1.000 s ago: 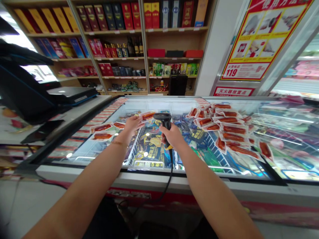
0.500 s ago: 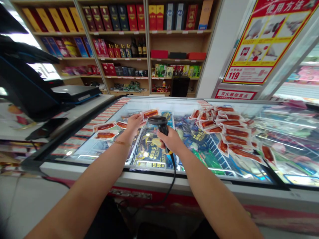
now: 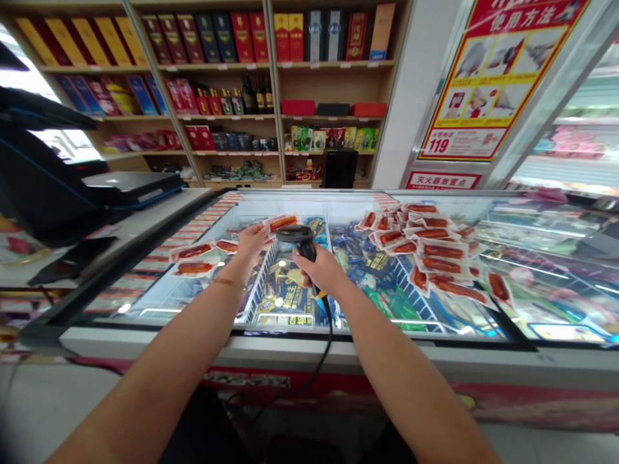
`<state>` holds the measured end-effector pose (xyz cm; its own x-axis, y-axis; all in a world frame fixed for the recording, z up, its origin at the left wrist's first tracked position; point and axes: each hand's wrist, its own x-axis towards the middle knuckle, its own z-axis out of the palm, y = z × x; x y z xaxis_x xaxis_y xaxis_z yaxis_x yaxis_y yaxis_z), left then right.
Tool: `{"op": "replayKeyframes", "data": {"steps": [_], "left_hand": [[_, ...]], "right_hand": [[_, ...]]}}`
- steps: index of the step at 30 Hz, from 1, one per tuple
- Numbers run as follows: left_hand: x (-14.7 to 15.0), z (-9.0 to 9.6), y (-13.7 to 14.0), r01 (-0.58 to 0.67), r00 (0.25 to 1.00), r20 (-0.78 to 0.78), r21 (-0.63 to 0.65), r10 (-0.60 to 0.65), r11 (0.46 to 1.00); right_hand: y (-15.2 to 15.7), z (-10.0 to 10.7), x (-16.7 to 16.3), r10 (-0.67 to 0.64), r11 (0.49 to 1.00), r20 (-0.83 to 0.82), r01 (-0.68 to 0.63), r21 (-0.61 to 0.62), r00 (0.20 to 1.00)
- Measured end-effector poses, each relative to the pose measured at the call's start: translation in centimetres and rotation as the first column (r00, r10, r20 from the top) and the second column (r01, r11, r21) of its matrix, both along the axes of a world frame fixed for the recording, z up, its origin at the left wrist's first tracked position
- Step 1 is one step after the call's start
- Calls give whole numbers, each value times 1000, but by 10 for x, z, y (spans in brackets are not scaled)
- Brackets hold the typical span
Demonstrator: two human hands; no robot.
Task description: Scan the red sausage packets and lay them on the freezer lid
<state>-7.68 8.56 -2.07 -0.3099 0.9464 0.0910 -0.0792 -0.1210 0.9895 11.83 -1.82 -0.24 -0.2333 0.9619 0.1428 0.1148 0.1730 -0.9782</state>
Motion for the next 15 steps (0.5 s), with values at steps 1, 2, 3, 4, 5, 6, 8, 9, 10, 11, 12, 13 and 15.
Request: {"op": "replayKeyframes", "data": {"steps": [1,2,3,4,5,6,8,9,10,11,12,13,15], "left_hand": [[0,-1,0,-14,999,-37,-1,14,1000],[0,-3,0,-23,997,-69,-3,23,1000],[2,-3,0,-27,995,-92,-7,26,1000],[5,-3,-1,-25,995,-102,-16,23,1000],[9,-2,-1,-17,994,-104,-30,14,999],[16,0,-1,-8,995,-103,-47,3,999],[34,8,-1,25,995,-97,-88,-34,996],[46,12,-1,57,994,-82,-106,-66,993],[60,18,0,94,993,-62,-124,-103,988],[75,23,1,132,990,-38,-136,-138,982],[91,28,2,167,985,-11,-146,-171,975],[109,33,4,198,980,14,-151,-198,968],[148,41,8,242,970,53,-157,-236,958]], "right_hand": [[0,1,0,-3,1000,-19,2,-16,1000],[0,3,0,-10,999,-44,9,-36,999],[0,6,1,-25,998,-72,21,-58,997],[0,10,3,-45,996,-95,37,-82,994],[-1,14,7,-69,993,-111,57,-104,991],[-1,18,14,-95,989,-117,81,-120,989],[-3,28,34,-157,982,-94,145,-124,983],[-4,33,48,-194,976,-70,185,-112,979],[-5,37,64,-238,968,-45,233,-96,970],[-6,42,81,-287,955,-26,284,-79,958],[-8,45,98,-339,939,-13,337,-74,941],[-9,49,116,-396,916,-17,394,-75,918],[-12,53,149,-480,876,-32,476,-77,877]]}}
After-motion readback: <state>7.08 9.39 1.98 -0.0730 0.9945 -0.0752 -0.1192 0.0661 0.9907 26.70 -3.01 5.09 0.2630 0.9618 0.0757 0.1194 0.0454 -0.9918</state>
